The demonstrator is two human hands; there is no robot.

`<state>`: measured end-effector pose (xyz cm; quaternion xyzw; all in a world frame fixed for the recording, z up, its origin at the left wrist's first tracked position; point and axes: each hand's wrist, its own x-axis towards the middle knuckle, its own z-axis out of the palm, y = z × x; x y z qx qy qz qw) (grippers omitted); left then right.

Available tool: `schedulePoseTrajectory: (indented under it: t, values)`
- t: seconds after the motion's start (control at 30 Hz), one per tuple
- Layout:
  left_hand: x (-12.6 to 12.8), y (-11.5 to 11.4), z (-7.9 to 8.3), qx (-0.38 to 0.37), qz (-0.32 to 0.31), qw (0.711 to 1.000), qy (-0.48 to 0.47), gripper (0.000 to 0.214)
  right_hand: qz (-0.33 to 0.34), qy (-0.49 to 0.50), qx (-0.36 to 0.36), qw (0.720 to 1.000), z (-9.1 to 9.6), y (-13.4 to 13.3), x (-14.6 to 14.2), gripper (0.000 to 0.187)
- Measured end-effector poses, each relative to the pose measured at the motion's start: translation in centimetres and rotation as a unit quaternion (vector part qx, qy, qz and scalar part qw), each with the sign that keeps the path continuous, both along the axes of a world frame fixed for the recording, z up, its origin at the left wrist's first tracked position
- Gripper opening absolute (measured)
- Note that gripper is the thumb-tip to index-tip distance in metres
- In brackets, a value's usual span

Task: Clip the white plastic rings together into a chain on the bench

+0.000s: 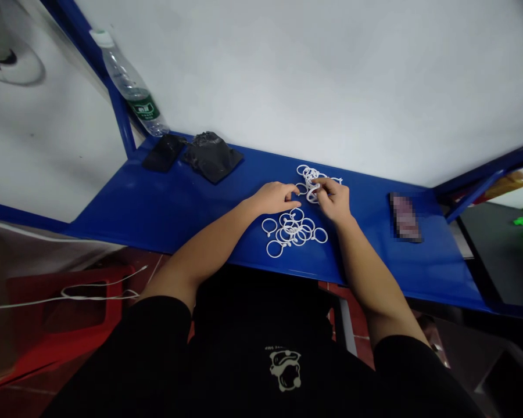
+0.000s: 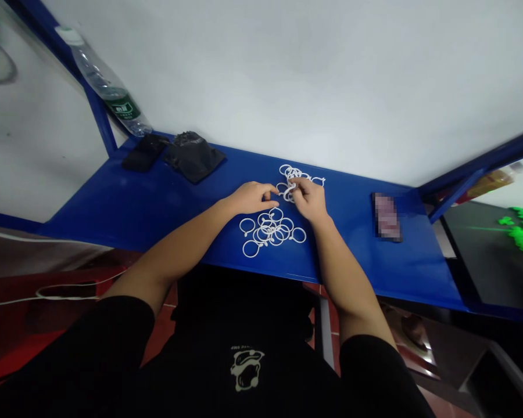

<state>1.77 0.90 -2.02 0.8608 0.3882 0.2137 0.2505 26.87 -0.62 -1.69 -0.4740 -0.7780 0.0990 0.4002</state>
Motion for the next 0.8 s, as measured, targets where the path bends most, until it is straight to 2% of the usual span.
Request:
schedulePoseTrajectory:
  t: [0.17, 0.27, 0.33, 0.4, 0.47, 0.57, 0.8]
  values:
    - [0.0, -0.2, 0.5, -0.004, -0.041, 0.997, 0.068, 0.016, -0.08, -0.02, 0.01, 0.997, -0.2, 0.7, 0.6, 0.039]
    - [0.1, -0.3, 0.4, 0.012, -0.026, 0.997, 0.069, 0.016, -0.12, -0.044, 0.021, 0.992, -0.1, 1.1, 0.8, 0.035]
    - [0.1, -0.3, 0.3, 0.027, -0.002, 0.998, 0.051, 0.019, -0.123, -0.041, 0.022, 0.991, 0.0, 1.1, 0.7, 0.033]
    - [0.2, -0.3, 0.2, 0.039, 0.032, 0.998, 0.022, 0.02, -0.084, -0.036, 0.008, 0.996, 0.2, 0.7, 0.3, 0.033]
    - [0.3, -0.2, 0.2, 0.046, 0.065, 0.997, -0.012, 0.02, -0.013, -0.05, -0.019, 0.998, 0.4, 0.2, -0.3, 0.035]
    - [0.4, -0.1, 0.2, 0.052, 0.087, 0.993, -0.066, 0.02, 0.072, -0.085, -0.059, 0.992, 0.6, -0.4, -1.3, 0.033]
    - [0.6, -0.2, -0.2, 0.038, 0.073, 0.982, -0.17, 0.021, 0.082, -0.068, -0.082, 0.991, 1.0, -0.6, -1.5, 0.021]
